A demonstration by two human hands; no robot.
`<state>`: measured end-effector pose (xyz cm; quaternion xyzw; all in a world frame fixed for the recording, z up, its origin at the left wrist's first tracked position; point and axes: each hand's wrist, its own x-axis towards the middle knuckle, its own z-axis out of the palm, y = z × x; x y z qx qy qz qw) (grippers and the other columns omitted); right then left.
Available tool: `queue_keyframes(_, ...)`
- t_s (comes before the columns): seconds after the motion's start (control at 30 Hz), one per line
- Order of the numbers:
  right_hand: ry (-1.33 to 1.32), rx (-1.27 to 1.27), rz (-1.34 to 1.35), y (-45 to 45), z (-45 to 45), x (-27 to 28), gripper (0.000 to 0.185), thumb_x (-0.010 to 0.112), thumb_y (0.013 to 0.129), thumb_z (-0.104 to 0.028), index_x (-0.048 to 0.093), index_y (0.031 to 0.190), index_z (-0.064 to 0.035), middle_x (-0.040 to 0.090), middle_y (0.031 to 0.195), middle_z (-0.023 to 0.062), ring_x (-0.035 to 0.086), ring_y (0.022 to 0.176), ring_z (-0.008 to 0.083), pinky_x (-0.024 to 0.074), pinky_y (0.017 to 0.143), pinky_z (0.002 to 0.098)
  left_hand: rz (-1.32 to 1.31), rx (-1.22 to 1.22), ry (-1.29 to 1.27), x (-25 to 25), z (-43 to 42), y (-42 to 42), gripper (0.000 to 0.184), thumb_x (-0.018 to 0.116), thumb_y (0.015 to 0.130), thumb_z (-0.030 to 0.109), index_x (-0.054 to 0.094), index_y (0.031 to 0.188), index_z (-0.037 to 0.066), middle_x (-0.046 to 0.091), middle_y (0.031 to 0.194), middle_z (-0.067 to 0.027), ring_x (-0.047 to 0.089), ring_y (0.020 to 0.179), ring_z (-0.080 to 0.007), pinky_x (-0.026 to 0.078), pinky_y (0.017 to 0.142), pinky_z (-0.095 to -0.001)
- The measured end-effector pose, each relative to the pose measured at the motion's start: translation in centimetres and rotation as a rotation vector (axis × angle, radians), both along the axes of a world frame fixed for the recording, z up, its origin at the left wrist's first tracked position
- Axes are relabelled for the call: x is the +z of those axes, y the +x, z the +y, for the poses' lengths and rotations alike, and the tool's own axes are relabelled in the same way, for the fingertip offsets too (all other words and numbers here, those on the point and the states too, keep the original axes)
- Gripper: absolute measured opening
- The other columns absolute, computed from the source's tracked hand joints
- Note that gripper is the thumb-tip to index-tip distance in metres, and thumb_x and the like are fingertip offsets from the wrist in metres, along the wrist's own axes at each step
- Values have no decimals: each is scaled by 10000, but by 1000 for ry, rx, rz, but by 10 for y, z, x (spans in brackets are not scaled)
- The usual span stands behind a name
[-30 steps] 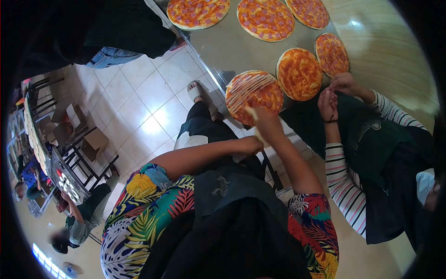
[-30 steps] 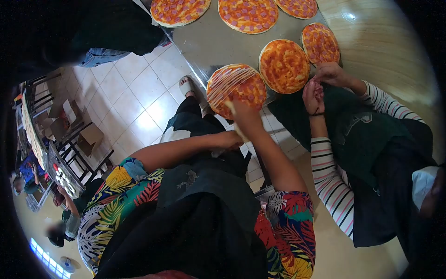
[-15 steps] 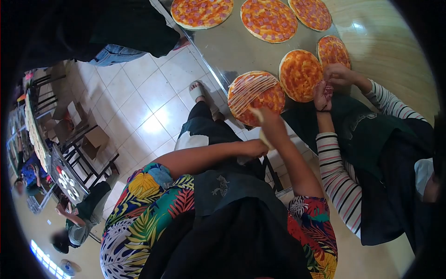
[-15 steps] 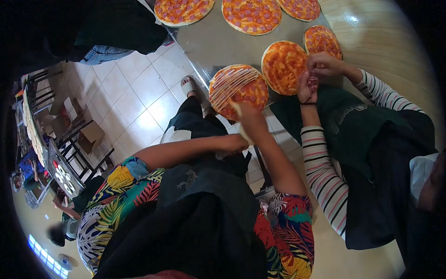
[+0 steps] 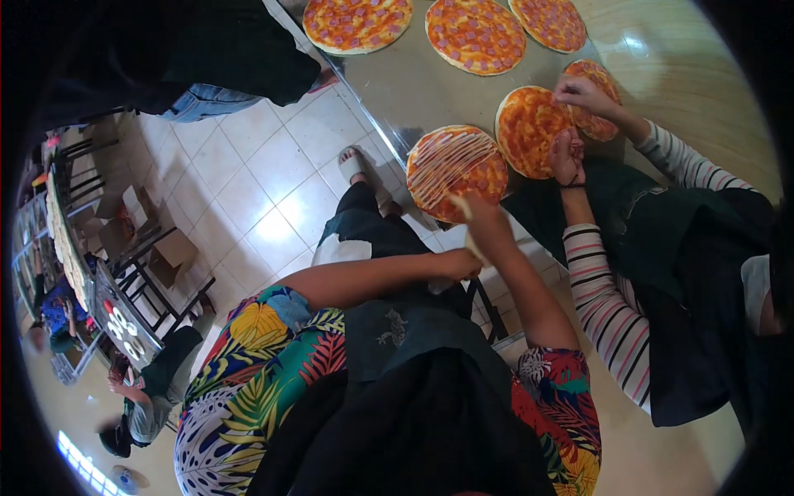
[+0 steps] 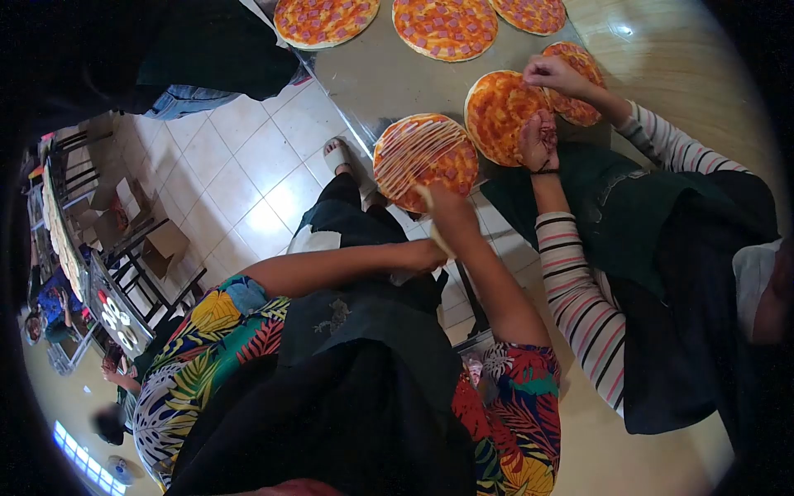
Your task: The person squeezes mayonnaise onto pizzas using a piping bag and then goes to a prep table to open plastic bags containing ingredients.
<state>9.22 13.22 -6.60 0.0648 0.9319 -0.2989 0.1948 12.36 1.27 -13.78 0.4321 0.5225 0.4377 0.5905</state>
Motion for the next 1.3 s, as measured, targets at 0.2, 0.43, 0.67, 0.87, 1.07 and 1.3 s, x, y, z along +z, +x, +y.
queue_keyframes(0.2, 65, -293, 136, -23, 52, -2, 194, 494, 794, -73, 540, 982, -53, 586, 790, 203, 575, 743, 378, 449, 598, 436, -126, 316, -163, 38, 33, -45, 204, 431, 793, 163, 563, 788, 8, 534, 659, -97, 518, 553, -204, 436, 498, -352)
queue_keyframes(0.43, -30, -37, -78, 15, -4, 10, 191, 515, 792, -89, 520, 979, -51, 584, 764, 193, 576, 752, 374, 453, 615, 438, -158, 8, 125, -30, 6, 25, 235, 398, 832, 228, 561, 831, 59, 467, 603, -16, 415, 465, -107, 359, 411, -267)
queue_keyframes(0.67, 146, -299, 117, -17, 60, 7, 225, 547, 761, -77, 529, 985, -67, 587, 808, 197, 578, 760, 372, 456, 619, 429, -471, 304, -448, 40, 42, -36, 210, 442, 788, 194, 567, 776, 25, 526, 595, -66, 493, 488, -160, 398, 426, -304)
queue_keyframes(0.87, 56, -84, 11, 25, 8, 2, 246, 495, 773, -49, 534, 1010, -102, 584, 756, 209, 588, 718, 365, 451, 591, 440, -429, -37, -203, 14, 10, 3, 219, 438, 798, 206, 557, 726, 37, 504, 559, -41, 467, 453, -146, 390, 419, -297)
queue_keyframes(1.07, 108, -169, 81, 15, 42, -6, 171, 489, 776, -37, 532, 936, -77, 586, 768, 186, 586, 720, 359, 455, 592, 428, -437, 89, -453, 29, 30, -13, 252, 409, 829, 282, 525, 768, 67, 463, 602, 1, 410, 463, -96, 353, 405, -258)
queue_keyframes(1.3, 120, -223, -14, 12, 32, 10, 138, 497, 779, -80, 496, 915, -53, 582, 785, 195, 578, 745, 368, 447, 606, 445, -458, 155, -475, 46, 28, -25, 267, 428, 803, 260, 551, 767, 27, 506, 590, -53, 469, 486, -151, 385, 440, -306)
